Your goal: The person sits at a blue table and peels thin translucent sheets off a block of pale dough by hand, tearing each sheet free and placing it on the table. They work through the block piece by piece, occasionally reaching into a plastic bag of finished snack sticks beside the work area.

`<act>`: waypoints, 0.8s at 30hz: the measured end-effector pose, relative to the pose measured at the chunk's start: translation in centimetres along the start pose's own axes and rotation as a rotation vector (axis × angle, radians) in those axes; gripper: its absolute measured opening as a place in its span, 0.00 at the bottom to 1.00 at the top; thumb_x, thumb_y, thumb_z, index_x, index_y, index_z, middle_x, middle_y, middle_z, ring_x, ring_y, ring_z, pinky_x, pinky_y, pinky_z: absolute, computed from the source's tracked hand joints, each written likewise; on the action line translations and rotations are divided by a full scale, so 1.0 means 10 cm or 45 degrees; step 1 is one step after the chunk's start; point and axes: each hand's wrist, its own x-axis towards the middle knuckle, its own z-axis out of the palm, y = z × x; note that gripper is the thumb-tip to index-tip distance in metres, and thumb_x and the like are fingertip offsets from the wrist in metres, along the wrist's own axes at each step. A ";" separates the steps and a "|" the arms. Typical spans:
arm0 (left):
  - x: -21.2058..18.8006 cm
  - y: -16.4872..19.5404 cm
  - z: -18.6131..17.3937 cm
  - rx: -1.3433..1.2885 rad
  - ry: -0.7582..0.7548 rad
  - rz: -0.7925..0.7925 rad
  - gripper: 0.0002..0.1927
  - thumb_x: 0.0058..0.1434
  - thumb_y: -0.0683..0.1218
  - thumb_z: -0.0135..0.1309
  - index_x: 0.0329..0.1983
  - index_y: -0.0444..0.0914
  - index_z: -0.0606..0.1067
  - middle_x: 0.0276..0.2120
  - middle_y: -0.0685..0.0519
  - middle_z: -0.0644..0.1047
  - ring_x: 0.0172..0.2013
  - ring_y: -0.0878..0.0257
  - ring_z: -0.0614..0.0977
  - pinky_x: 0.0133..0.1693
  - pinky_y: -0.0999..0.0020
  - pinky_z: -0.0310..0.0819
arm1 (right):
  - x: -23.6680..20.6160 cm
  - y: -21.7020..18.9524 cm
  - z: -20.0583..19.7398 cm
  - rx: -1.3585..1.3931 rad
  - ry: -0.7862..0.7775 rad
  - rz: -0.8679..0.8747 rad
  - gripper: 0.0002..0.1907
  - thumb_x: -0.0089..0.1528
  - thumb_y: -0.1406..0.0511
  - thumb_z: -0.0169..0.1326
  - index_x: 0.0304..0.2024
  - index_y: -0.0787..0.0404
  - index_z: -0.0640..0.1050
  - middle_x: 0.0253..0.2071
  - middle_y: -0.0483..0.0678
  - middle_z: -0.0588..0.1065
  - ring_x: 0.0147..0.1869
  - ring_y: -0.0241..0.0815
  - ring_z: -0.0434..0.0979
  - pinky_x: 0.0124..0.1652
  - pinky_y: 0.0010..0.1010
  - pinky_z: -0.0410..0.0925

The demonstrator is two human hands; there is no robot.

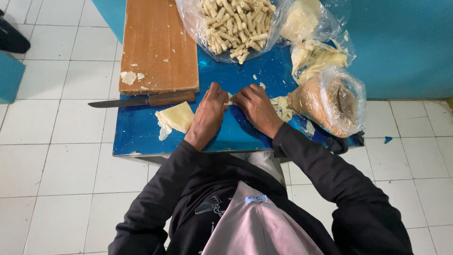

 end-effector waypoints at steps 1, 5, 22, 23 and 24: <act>0.01 0.00 0.02 0.060 0.012 0.006 0.06 0.59 0.34 0.52 0.39 0.31 0.70 0.43 0.40 0.66 0.46 0.41 0.74 0.44 0.50 0.69 | 0.01 0.00 0.00 -0.032 0.016 0.001 0.06 0.63 0.69 0.57 0.43 0.64 0.78 0.42 0.51 0.75 0.48 0.52 0.71 0.49 0.41 0.66; 0.05 -0.02 0.07 0.212 0.014 -0.008 0.04 0.62 0.34 0.50 0.40 0.30 0.71 0.46 0.40 0.67 0.47 0.41 0.73 0.45 0.51 0.70 | -0.03 -0.02 -0.02 -0.058 0.047 0.002 0.11 0.63 0.70 0.56 0.48 0.66 0.78 0.46 0.51 0.74 0.51 0.51 0.71 0.51 0.40 0.65; -0.81 -0.18 -0.84 0.501 0.488 -0.389 0.15 0.67 0.40 0.57 0.54 0.29 0.73 0.41 0.40 0.71 0.43 0.43 0.71 0.48 0.51 0.64 | 0.20 0.36 0.33 0.116 -0.138 0.152 0.15 0.67 0.68 0.57 0.57 0.60 0.80 0.45 0.50 0.77 0.47 0.47 0.75 0.47 0.35 0.69; -0.81 -0.20 -0.84 0.485 0.499 -0.363 0.13 0.67 0.39 0.56 0.53 0.29 0.73 0.42 0.40 0.72 0.44 0.43 0.72 0.48 0.51 0.65 | 0.31 0.43 0.30 0.291 -0.177 0.249 0.17 0.66 0.68 0.57 0.58 0.59 0.79 0.44 0.50 0.78 0.45 0.46 0.78 0.46 0.33 0.71; -0.84 -0.21 -0.84 0.468 0.504 -0.343 0.12 0.68 0.39 0.55 0.53 0.29 0.74 0.44 0.40 0.73 0.46 0.42 0.73 0.49 0.51 0.66 | 0.43 0.48 0.24 0.469 -0.222 0.351 0.20 0.64 0.68 0.57 0.59 0.59 0.79 0.44 0.50 0.80 0.43 0.44 0.81 0.44 0.32 0.72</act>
